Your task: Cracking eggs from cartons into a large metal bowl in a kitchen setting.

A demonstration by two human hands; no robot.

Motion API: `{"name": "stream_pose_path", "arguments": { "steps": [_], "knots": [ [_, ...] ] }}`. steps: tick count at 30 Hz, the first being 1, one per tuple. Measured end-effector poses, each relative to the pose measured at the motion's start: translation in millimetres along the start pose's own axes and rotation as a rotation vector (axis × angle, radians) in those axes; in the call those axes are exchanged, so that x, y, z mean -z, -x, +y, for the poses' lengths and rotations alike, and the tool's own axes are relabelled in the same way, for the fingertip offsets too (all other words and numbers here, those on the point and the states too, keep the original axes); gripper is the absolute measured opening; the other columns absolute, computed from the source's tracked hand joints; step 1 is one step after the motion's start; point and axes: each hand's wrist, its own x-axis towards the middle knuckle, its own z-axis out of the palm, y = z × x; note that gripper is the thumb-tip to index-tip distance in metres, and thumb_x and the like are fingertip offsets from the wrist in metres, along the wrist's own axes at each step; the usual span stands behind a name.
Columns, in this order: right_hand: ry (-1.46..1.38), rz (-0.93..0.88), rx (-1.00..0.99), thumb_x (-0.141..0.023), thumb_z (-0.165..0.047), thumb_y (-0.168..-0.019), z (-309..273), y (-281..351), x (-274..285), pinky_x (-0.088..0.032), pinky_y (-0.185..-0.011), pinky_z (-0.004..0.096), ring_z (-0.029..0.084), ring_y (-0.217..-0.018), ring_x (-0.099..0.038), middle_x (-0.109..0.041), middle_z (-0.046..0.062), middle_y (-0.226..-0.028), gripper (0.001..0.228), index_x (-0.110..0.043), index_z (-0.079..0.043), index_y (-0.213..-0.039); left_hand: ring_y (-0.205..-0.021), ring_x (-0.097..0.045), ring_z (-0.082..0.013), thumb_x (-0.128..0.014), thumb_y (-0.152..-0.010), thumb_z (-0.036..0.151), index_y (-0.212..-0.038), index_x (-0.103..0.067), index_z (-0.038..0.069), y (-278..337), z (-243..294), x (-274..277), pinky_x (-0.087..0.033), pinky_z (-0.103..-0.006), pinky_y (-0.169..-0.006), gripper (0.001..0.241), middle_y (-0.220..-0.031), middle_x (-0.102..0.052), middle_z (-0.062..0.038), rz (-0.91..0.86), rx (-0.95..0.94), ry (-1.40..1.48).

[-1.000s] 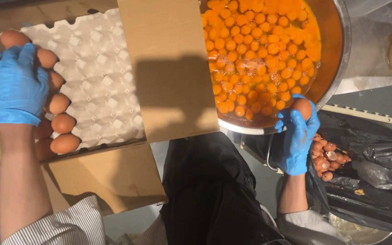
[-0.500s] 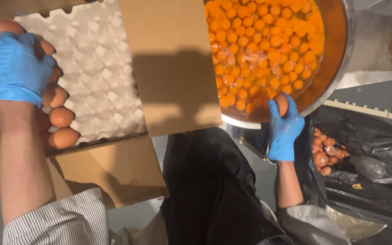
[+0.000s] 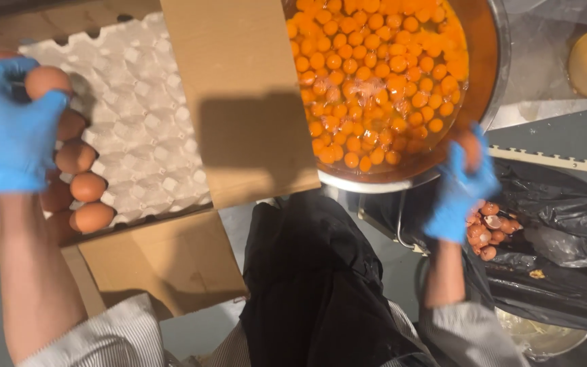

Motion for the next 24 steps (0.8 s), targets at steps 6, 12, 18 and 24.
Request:
{"name": "stream_pose_path", "arguments": {
  "steps": [6, 12, 18, 24],
  "knots": [
    [0.811, 0.137, 0.077, -0.081, -0.014, -0.104, 76.3, 21.5, 159.1, -0.054, -0.095, 0.038, 0.027, -0.102, -0.064, -0.071, 0.019, -0.118, 0.038, -0.067, 0.007, -0.133, -0.091, -0.059, -0.0087, -0.055, -0.077, -0.004, -0.128, -0.067, 0.004, 8.3, 182.5, 5.8, -0.057, -0.0214, -0.084, 0.052, -0.113, -0.059, -0.004, -0.343, 0.2, 0.797],
    [0.093, -0.192, 0.113, -0.088, -0.014, -0.085, -125.8, 51.3, -14.4, -0.045, -0.115, 0.034, 0.022, -0.136, -0.052, -0.049, 0.013, -0.153, 0.091, -0.032, -0.003, -0.156, -0.099, -0.074, -0.0208, -0.075, -0.088, 0.02, -0.156, -0.038, 0.009, 30.6, 310.8, -101.7, -0.062, -0.0344, -0.087, 0.079, -0.121, -0.073, -0.008, -0.906, -0.144, 1.006],
    [0.198, -0.353, 0.355, -0.082, -0.003, -0.092, -54.0, 63.9, -25.6, -0.054, -0.11, 0.037, 0.023, -0.121, -0.067, -0.066, 0.016, -0.14, 0.061, -0.055, 0.003, -0.146, -0.121, -0.065, -0.0289, -0.075, -0.087, 0.021, -0.166, -0.01, 0.007, 32.3, 301.0, -79.7, -0.056, -0.0399, -0.097, 0.103, -0.143, -0.058, -0.02, -0.814, -0.305, 0.889],
    [-0.185, -0.298, -0.135, -0.075, -0.022, -0.103, -2.2, 45.4, -12.3, -0.057, -0.088, 0.035, 0.023, -0.101, -0.07, -0.071, 0.022, -0.13, 0.049, -0.06, 0.005, -0.14, -0.138, -0.056, -0.0234, -0.077, -0.099, 0.012, -0.146, -0.052, 0.007, 24.6, 108.1, -15.1, -0.053, -0.0393, -0.114, 0.054, -0.145, -0.057, -0.009, -0.225, -0.071, 0.881]
  ]
}}
